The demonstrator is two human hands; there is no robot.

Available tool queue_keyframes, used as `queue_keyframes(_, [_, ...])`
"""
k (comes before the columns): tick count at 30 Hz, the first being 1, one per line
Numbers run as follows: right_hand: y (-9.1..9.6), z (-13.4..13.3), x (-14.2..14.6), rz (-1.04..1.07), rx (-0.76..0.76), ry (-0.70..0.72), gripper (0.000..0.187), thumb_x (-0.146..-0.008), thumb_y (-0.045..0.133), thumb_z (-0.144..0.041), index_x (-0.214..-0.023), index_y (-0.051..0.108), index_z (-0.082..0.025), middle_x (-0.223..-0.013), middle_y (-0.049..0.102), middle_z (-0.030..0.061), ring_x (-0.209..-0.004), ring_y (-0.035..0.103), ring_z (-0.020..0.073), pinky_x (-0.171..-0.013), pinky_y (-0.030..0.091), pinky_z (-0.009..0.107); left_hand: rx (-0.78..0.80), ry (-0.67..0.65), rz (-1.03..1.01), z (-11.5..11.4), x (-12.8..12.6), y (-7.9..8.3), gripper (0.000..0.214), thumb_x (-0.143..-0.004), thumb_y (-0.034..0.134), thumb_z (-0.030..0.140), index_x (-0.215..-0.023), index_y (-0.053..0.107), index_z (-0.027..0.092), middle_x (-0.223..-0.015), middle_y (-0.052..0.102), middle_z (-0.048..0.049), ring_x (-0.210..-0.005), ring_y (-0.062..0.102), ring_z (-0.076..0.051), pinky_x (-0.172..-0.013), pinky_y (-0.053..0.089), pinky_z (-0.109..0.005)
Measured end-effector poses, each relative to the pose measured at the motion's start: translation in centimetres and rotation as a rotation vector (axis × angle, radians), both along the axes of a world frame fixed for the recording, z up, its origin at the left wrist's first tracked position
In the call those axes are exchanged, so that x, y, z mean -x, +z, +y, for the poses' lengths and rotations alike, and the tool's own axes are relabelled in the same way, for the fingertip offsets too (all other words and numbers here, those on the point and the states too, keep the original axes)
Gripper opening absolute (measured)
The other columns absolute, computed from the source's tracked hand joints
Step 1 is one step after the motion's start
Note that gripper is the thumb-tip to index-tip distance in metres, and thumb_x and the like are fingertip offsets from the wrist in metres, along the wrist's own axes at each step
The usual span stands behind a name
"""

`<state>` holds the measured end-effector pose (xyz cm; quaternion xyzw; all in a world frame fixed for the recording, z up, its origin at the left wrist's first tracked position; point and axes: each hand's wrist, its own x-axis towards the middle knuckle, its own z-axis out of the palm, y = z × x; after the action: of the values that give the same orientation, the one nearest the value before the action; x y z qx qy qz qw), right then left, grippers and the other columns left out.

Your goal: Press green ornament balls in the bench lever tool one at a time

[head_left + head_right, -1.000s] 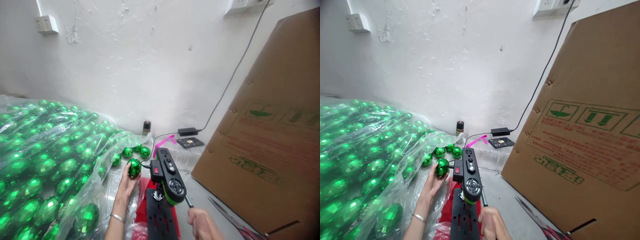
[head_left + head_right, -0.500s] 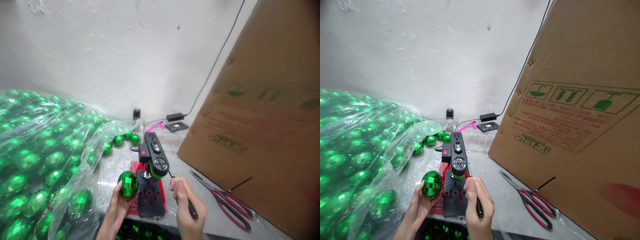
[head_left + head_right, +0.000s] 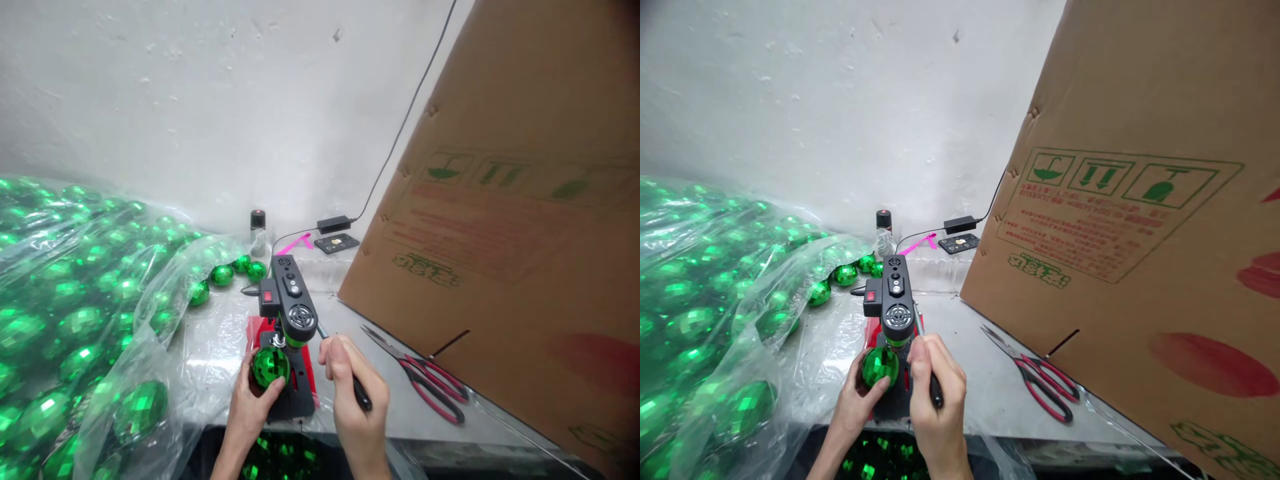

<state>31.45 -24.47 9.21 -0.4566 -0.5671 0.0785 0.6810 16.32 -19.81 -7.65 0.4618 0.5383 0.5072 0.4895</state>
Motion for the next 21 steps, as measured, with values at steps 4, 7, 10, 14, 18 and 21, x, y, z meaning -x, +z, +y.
queue_keyframes(4, [-0.1,0.0,0.0,-0.005,-0.024,0.012,0.04,-0.114,0.048,-0.023,-0.075,0.055,-0.022,-0.067,0.056,-0.0019,-0.059,0.055,0.0115,-0.056,0.044,0.024,-0.118,-0.042,0.254,-0.3,-0.3,-0.3,0.078,-0.072,0.087,0.05,-0.14,0.065,0.022,-0.143,0.075,-0.0165,-0.137,0.068,-0.041,-0.123,0.049,-0.06])
queue_keyframes(7, [0.0,-0.1,0.0,-0.012,-0.023,0.009,0.038,-0.114,0.048,-0.022,-0.076,0.056,-0.022,-0.068,0.056,-0.0021,-0.058,0.055,0.0107,-0.055,0.044,0.022,-0.2,-0.05,0.349,-0.4,-0.9,-0.5,0.076,-0.074,0.083,0.048,-0.143,0.064,0.021,-0.144,0.074,-0.0192,-0.136,0.069,-0.044,-0.121,0.049,-0.065])
queue_keyframes(10, [0.2,-0.2,0.0,-0.018,-0.033,0.009,0.038,-0.114,0.048,-0.02,-0.077,0.055,-0.022,-0.068,0.056,-0.0032,-0.058,0.055,0.0093,-0.055,0.044,0.02,-0.244,-0.025,0.394,-0.2,-1.5,-0.8,0.075,-0.074,0.081,0.046,-0.141,0.064,0.019,-0.143,0.074,-0.0223,-0.135,0.069,-0.047,-0.119,0.051,-0.069])
queue_keyframes(14, [0.0,-0.2,0.0,-0.015,-0.033,0.012,0.038,-0.114,0.048,-0.022,-0.077,0.055,-0.022,-0.068,0.055,-0.0033,-0.058,0.055,0.0094,-0.055,0.045,0.02,-0.24,-0.03,0.406,0.2,-2.0,-0.8,0.075,-0.071,0.08,0.043,-0.14,0.064,0.019,-0.135,0.076,-0.0202,-0.132,0.071,-0.046,-0.115,0.056,-0.065])
queue_keyframes(18, [-0.1,0.0,-0.1,-0.017,-0.021,0.003,0.04,-0.115,0.047,-0.025,-0.076,0.055,-0.022,-0.067,0.055,-0.0024,-0.057,0.054,0.0105,-0.053,0.043,0.023,-0.218,-0.047,0.397,0.3,-1.9,-0.5,0.074,-0.07,0.079,0.043,-0.139,0.063,0.02,-0.133,0.077,-0.019,-0.13,0.072,-0.045,-0.114,0.058,-0.064])
queue_keyframes(21, [0.1,0.1,0.0,-0.018,-0.03,0.001,0.042,-0.115,0.047,-0.026,-0.075,0.054,-0.022,-0.066,0.055,-0.0026,-0.056,0.054,0.0103,-0.052,0.042,0.023,-0.226,-0.046,0.378,0.2,-1.9,-0.3,0.072,-0.071,0.079,0.043,-0.138,0.063,0.021,-0.135,0.076,-0.0185,-0.132,0.072,-0.045,-0.115,0.056,-0.065])
